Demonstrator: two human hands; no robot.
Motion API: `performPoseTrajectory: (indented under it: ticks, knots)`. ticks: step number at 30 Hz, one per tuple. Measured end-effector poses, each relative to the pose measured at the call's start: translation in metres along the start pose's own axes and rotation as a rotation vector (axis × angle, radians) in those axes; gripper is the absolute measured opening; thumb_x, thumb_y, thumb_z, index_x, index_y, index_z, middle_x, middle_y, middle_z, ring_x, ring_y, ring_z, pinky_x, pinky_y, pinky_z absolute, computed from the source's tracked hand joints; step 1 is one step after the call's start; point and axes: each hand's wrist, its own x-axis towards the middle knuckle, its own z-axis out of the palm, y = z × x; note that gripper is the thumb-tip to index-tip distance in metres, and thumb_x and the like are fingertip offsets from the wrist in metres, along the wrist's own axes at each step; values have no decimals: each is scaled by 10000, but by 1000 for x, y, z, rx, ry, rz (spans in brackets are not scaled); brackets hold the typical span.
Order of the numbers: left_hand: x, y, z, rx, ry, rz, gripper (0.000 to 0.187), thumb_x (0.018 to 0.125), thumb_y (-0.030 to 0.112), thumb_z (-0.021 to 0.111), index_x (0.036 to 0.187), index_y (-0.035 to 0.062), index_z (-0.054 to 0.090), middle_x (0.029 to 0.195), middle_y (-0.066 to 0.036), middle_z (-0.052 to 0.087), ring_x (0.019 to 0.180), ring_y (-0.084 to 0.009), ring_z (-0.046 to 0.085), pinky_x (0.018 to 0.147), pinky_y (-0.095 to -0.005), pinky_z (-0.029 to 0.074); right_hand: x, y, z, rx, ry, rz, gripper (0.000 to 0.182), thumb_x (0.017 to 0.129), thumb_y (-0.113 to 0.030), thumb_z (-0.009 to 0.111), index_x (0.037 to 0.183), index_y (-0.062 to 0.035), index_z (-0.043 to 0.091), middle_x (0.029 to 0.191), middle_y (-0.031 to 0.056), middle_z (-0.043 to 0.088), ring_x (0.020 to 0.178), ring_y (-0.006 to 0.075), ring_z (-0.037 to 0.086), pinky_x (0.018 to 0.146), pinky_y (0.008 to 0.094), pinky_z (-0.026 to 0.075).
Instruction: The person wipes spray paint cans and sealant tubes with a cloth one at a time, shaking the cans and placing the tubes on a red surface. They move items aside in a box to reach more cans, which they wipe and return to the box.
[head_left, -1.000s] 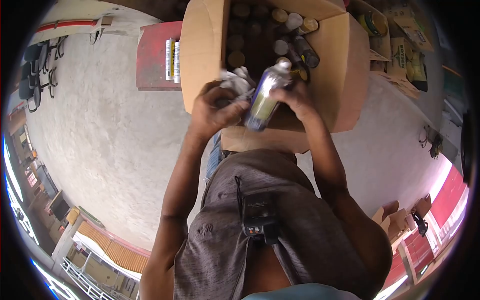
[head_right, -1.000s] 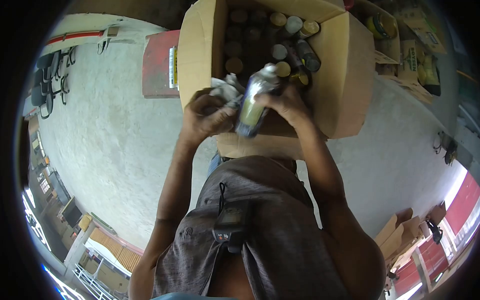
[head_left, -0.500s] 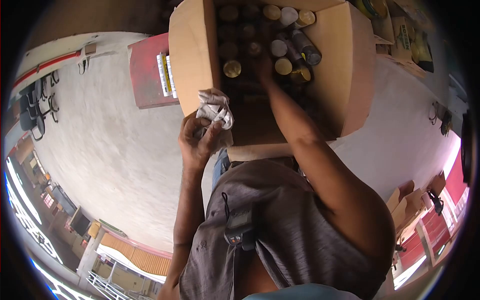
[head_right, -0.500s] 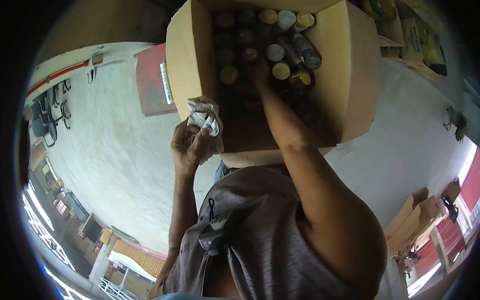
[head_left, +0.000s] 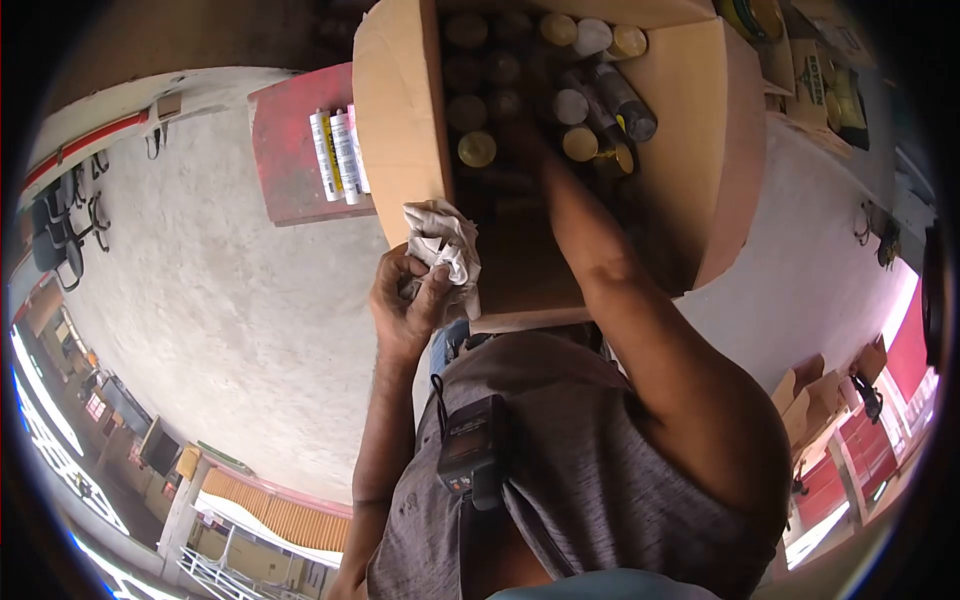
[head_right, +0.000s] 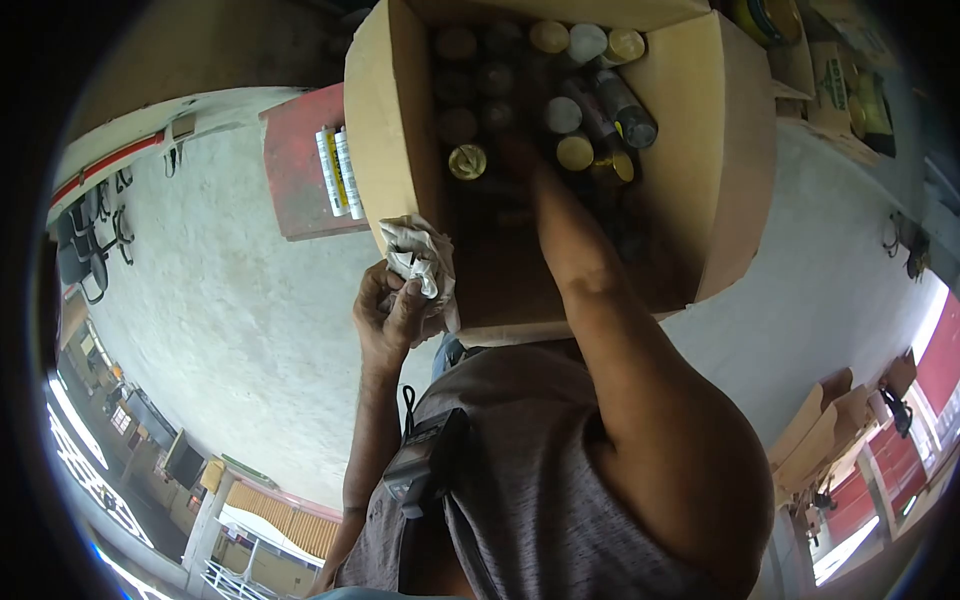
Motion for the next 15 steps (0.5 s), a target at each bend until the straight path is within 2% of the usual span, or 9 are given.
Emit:
performPoseTrajectory:
  ticks: [6,10,11,12,13,14,15]
  knots:
    - [-1,0,2,-59,-13,-26,306,892,226,782,935,30,550,1061,-113,659,931,-119,583,834,-280,498,-20,17,-8,198,-125,186,460,958,-283,611,1322,-6,558,1173,252,669,1136,403,638,965,460,508]
    - [-1,12,2,44,0,-33,295,894,223,772,956,19,568,931,-67,647,846,-105,581,770,-269,502,-22,4,-10,347,-221,269,452,973,-279,599,1328,-4,551,1170,256,666,1138,408,636,959,451,510]
    - [-2,12,3,26,7,-35,299,886,222,781,951,18,572,902,-58,643,830,-103,579,753,-266,498,-23,-12,-72,354,-230,248,452,973,-279,599,1328,-4,551,1170,256,666,1138,408,636,959,451,510]
    - [-2,11,1,9,22,-36,302,877,221,789,945,18,576,873,-48,639,813,-102,577,736,-263,495,-17,-61,-137,177,-517,497,401,949,-313,524,1196,-33,670,1125,255,692,1076,416,663,919,496,527]
    - [-3,6,-1,-47,27,-94,295,865,209,797,928,21,579,859,-44,639,797,-103,577,715,-259,486,-14,-71,-170,83,-606,385,384,924,-301,565,1185,-41,675,1130,258,687,1068,427,658,906,502,530]
    - [-4,9,0,-10,30,-57,308,870,226,802,929,23,578,858,-44,641,783,-98,576,697,-255,479,-17,-74,-194,-13,-690,277,372,900,-289,605,1174,-50,680,1136,261,682,1059,437,653,894,507,533]
    - [-6,13,0,-37,32,-69,322,870,242,807,931,23,579,862,-49,645,787,-96,579,701,-254,482,-28,-78,-216,-22,-482,300,383,876,-289,652,1177,-53,676,1100,249,689,1046,442,654,896,510,531]
